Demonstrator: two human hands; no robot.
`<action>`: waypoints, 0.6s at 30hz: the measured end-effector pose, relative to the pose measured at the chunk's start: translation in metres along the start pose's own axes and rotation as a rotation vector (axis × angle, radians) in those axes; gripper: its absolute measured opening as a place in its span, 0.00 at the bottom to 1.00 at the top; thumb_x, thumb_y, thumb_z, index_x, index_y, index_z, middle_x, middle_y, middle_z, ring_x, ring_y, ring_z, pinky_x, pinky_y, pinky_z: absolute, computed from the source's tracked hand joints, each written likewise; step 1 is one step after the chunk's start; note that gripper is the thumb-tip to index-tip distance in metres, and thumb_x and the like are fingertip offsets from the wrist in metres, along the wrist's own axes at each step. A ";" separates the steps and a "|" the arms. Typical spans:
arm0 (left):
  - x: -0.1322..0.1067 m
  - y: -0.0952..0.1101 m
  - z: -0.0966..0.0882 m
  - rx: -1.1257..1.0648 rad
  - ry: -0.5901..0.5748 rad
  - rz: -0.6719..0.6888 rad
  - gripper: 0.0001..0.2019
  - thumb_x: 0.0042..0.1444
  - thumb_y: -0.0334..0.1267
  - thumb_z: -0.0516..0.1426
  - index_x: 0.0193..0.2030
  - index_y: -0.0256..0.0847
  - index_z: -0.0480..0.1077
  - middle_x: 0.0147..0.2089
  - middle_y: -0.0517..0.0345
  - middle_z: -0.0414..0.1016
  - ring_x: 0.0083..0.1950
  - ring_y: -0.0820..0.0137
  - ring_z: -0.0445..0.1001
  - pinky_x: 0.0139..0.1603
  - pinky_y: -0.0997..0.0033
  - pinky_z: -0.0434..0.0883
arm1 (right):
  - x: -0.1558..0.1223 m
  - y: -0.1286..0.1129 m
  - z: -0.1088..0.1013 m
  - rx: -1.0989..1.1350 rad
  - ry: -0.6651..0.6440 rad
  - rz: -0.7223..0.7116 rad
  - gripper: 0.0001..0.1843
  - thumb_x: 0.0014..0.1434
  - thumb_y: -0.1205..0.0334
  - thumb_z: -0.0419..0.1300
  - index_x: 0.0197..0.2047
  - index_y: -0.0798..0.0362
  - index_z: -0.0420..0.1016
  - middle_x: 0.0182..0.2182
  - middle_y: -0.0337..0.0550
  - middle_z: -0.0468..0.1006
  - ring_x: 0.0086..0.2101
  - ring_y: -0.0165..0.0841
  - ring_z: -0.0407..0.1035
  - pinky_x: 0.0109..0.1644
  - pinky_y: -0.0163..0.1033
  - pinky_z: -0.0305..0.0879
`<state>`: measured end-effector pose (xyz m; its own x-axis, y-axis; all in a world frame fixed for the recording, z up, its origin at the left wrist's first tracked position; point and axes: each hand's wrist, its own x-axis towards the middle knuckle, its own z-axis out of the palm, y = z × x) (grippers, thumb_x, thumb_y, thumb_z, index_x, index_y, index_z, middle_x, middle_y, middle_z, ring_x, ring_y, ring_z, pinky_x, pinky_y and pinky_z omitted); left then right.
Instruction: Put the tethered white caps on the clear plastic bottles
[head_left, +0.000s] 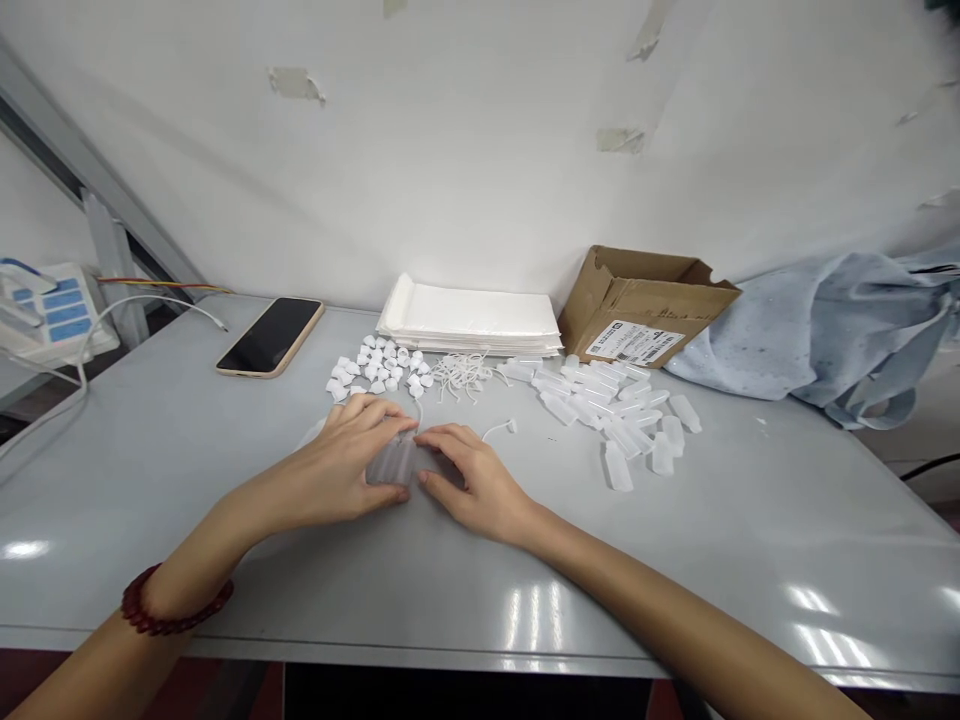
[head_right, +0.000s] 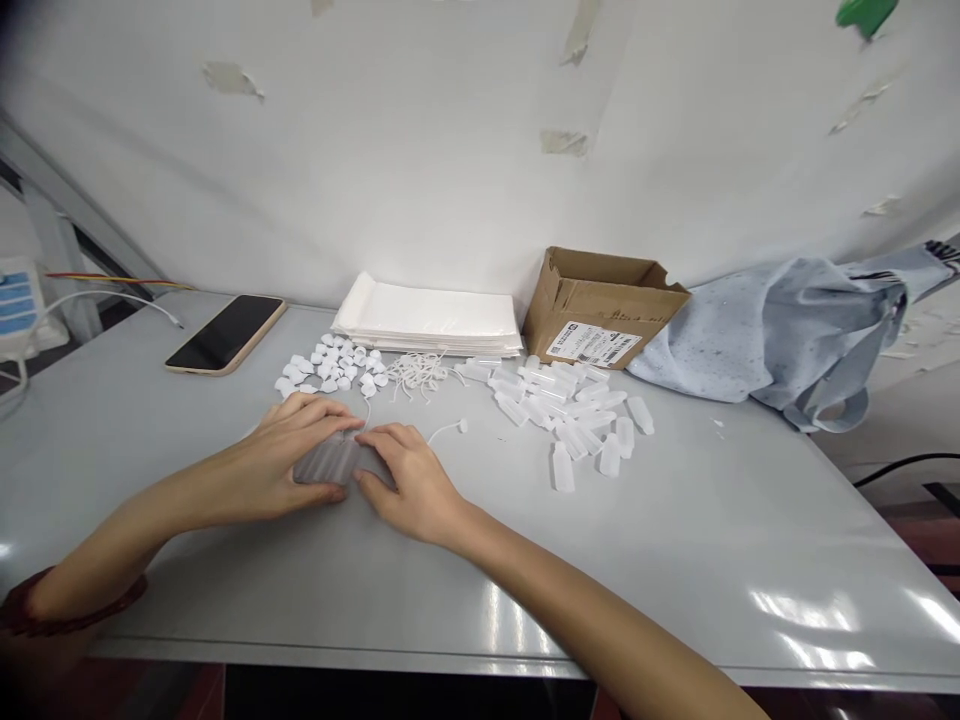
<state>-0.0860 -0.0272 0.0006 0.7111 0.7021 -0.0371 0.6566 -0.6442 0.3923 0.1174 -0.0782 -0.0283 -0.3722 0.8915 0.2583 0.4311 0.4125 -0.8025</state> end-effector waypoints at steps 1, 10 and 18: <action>0.000 0.000 0.000 -0.001 -0.002 0.003 0.27 0.51 0.50 0.61 0.57 0.48 0.63 0.55 0.55 0.64 0.58 0.56 0.58 0.57 0.54 0.61 | 0.000 0.000 0.000 0.002 0.002 0.002 0.17 0.59 0.68 0.58 0.53 0.54 0.69 0.49 0.51 0.72 0.48 0.39 0.66 0.51 0.47 0.65; 0.000 0.005 -0.004 -0.020 0.036 -0.005 0.29 0.48 0.53 0.62 0.56 0.46 0.65 0.55 0.53 0.65 0.58 0.54 0.59 0.56 0.54 0.62 | -0.001 0.004 -0.002 0.072 0.068 0.046 0.14 0.59 0.68 0.57 0.49 0.53 0.70 0.43 0.48 0.73 0.42 0.35 0.68 0.43 0.42 0.68; 0.002 0.009 -0.009 0.010 0.033 -0.002 0.30 0.49 0.56 0.61 0.56 0.45 0.64 0.57 0.51 0.63 0.59 0.53 0.57 0.57 0.52 0.62 | -0.003 0.003 -0.007 0.086 0.068 0.048 0.13 0.59 0.69 0.55 0.48 0.55 0.71 0.43 0.49 0.74 0.42 0.35 0.69 0.44 0.42 0.69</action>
<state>-0.0809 -0.0283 0.0120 0.7010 0.7131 -0.0077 0.6608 -0.6454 0.3832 0.1255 -0.0780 -0.0281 -0.2946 0.9218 0.2519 0.3738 0.3538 -0.8574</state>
